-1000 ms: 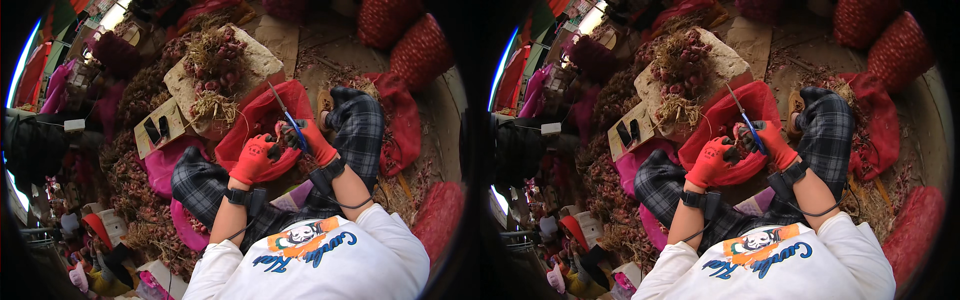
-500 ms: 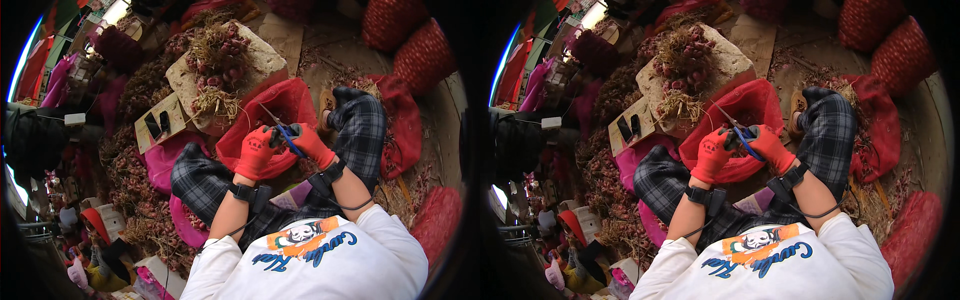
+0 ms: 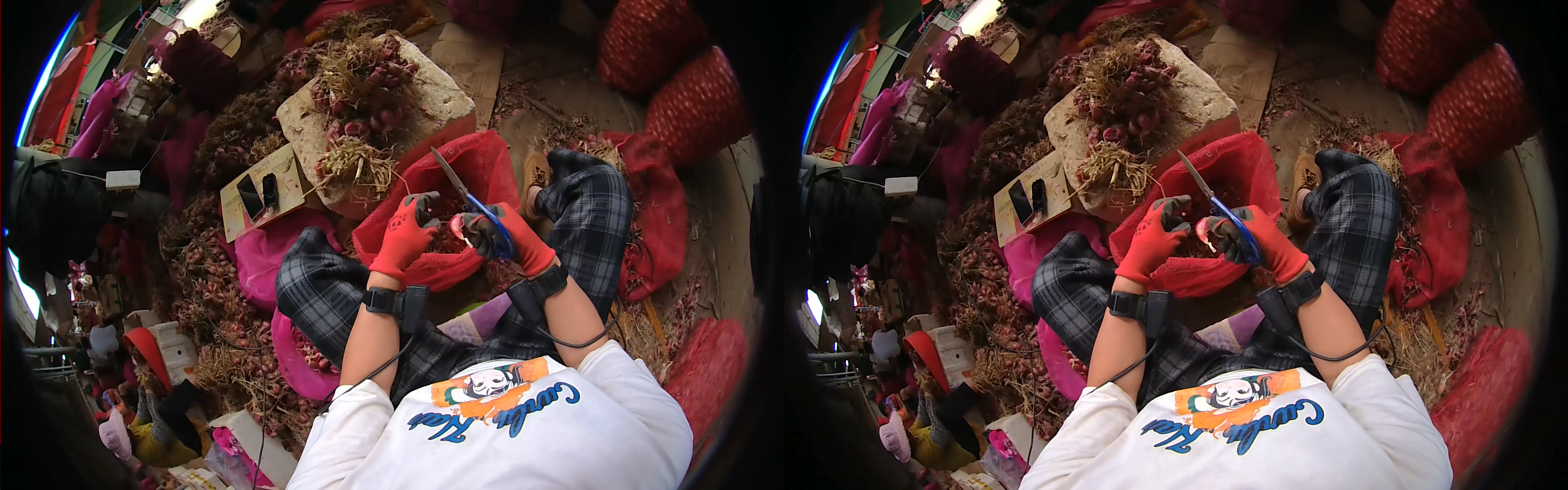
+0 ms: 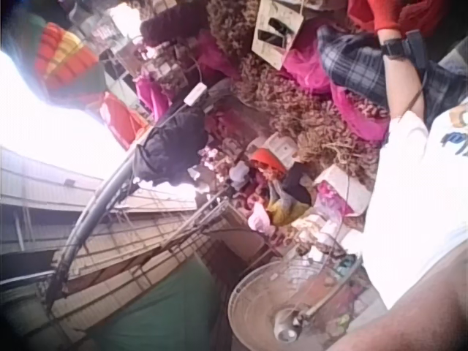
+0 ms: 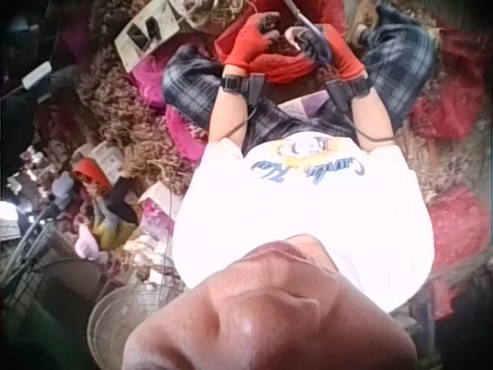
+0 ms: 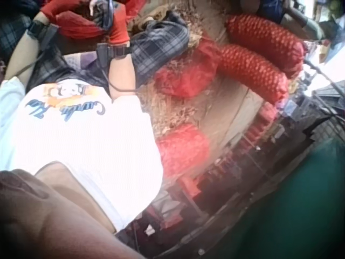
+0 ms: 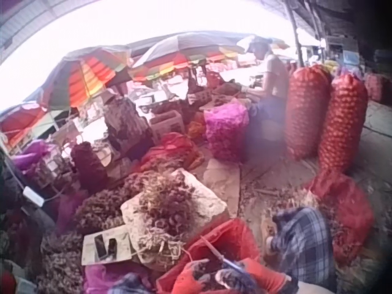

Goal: The person picks up shallots from a pile, trims the roots and stems using shears, and drops the cleaned bulbs into a mesh bag.

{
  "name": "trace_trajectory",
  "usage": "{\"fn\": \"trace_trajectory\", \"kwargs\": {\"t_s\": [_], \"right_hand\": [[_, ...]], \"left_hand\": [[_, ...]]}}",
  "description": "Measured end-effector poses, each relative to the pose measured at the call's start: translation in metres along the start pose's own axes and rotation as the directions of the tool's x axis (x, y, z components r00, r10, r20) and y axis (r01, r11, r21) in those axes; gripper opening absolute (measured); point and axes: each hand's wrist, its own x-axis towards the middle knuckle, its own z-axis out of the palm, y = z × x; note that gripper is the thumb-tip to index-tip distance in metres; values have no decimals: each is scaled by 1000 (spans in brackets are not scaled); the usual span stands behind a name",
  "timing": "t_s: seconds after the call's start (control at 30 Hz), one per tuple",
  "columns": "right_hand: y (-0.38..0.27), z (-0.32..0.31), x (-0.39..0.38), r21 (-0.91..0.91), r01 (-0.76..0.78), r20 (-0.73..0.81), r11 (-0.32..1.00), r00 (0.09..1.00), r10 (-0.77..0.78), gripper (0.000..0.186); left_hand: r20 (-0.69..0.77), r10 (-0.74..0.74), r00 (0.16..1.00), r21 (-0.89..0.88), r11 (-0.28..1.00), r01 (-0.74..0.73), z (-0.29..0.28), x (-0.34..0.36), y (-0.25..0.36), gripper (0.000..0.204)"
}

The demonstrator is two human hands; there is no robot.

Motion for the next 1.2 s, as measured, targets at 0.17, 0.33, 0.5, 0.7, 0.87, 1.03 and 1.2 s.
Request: {"fn": "trace_trajectory", "kwargs": {"t_s": [0.17,0.33,0.5,0.7,0.87,1.03,1.2], "right_hand": [[-5,5,-2,86,-7,46,996,999,3,28],[3,15,0,244,28,-46,969,999,-18,25],[20,7,8,70,196,33,978,979,-199,26],[10,7,7,-3,276,-294,961,918,-265,14],[-19,-1,-12,-751,318,-144,579,776,-614,25],[-47,-3,-54,-993,106,49,56,786,-617,40],[-74,8,-82,-988,84,140,-126,826,-547,33]], "left_hand": [[352,-166,921,-682,629,374,-13,-7,44,40],[371,111,922,-661,729,178,-13,-10,57,42],[342,-4,940,-640,731,235,1,-8,35,36],[305,-244,921,-759,521,390,3,-9,26,28],[2,-82,997,-642,764,65,-15,-8,24,33],[-232,141,962,-625,737,-258,-28,-9,47,33],[-319,211,924,-306,900,-311,-26,-9,22,35]]}}
